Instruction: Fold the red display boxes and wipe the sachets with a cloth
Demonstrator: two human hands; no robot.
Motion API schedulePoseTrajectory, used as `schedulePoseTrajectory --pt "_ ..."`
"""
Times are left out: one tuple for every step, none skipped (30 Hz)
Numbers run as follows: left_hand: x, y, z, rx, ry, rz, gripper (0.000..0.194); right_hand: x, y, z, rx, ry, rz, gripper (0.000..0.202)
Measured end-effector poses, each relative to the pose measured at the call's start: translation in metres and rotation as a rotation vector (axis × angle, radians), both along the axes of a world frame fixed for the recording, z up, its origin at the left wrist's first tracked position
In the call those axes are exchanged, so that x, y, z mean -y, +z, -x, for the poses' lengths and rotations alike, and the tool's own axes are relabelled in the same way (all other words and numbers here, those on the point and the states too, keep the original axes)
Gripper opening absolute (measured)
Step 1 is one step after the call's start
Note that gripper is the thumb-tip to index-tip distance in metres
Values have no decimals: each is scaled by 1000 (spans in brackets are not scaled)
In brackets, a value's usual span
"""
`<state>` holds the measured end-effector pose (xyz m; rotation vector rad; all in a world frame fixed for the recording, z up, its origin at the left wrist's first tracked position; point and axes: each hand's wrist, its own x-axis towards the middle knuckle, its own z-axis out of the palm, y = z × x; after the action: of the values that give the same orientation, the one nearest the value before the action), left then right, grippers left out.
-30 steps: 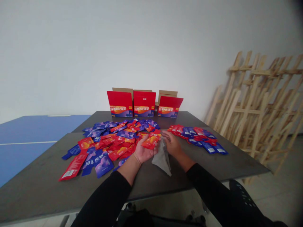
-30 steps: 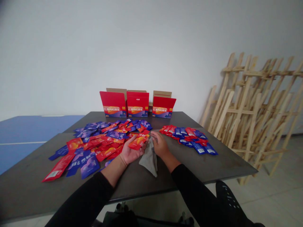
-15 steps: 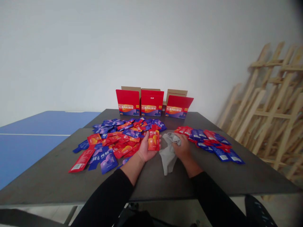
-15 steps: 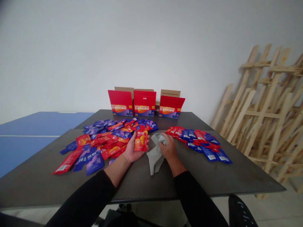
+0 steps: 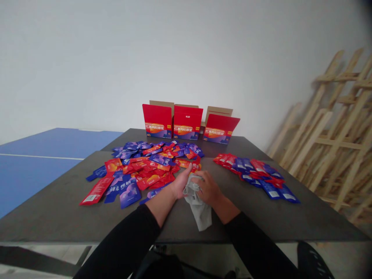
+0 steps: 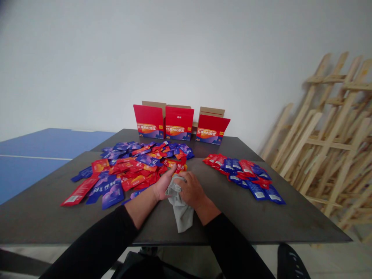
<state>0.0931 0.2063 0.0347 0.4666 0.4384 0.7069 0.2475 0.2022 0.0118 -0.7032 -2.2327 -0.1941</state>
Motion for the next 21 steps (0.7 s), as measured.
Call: schedulePoseTrajectory --pt "2 0 -2 0 2 -6 56 -2 -1 -2 -32 -37 2 35" --pt "3 0 -4 -3 9 -19 54 -4 -2 -4 -63 -76 3 35" --pt "4 1 -5 -9 16 -37 51 -6 -2 -5 -96 -112 4 36" --pt "5 1 -6 -15 18 -58 49 -8 -2 -7 -130 -143 6 36" --pt "6 2 -7 -19 16 -81 48 -10 -3 -8 -163 -172 7 35" --pt "7 2 -8 -20 11 -102 48 -13 -3 -9 -196 -199 11 33" --pt "7 2 -8 -22 3 -118 48 -15 -3 -10 -230 -229 15 32" --pt "7 2 -8 -28 -6 -128 48 -16 -3 -12 -265 -259 20 30" --pt "7 2 -7 -40 -14 -132 47 -18 -3 -13 -297 -286 24 28" --pt "6 1 -7 -55 -24 -132 47 -20 -3 -14 -326 -307 29 26" --pt "6 1 -5 -72 -32 -128 47 -21 -3 -15 -354 -323 35 25" --pt "6 1 -4 -86 -38 -123 47 -23 -3 -16 -380 -336 45 25" --pt "6 1 -2 -98 -41 -119 48 -25 -3 -18 -404 -352 58 25" --pt "7 1 -1 -108 -47 -112 48 -27 -2 -21 -426 -374 75 25" --pt "7 2 1 -116 -55 -103 48 -29 -1 -24 -444 -399 93 27" --pt "7 3 3 -120 -61 -92 48 -31 0 -27 -462 -425 106 28" --pt "7 5 4 -117 -61 -81 48 -33 1 -30 -483 -447 110 28" --pt "6 6 5 -103 -50 -72 48 -34 2 -34 -508 -459 99 29" --pt "6 8 6 -79 -20 -66 48 -34 4 -36 -534 -458 72 29" --pt "5 10 7 -49 28 -62 48 -33 6 -38 -552 -439 31 29" --pt "3 12 8 -17 82 -58 49 -31 7 -38 -553 -403 -12 30"
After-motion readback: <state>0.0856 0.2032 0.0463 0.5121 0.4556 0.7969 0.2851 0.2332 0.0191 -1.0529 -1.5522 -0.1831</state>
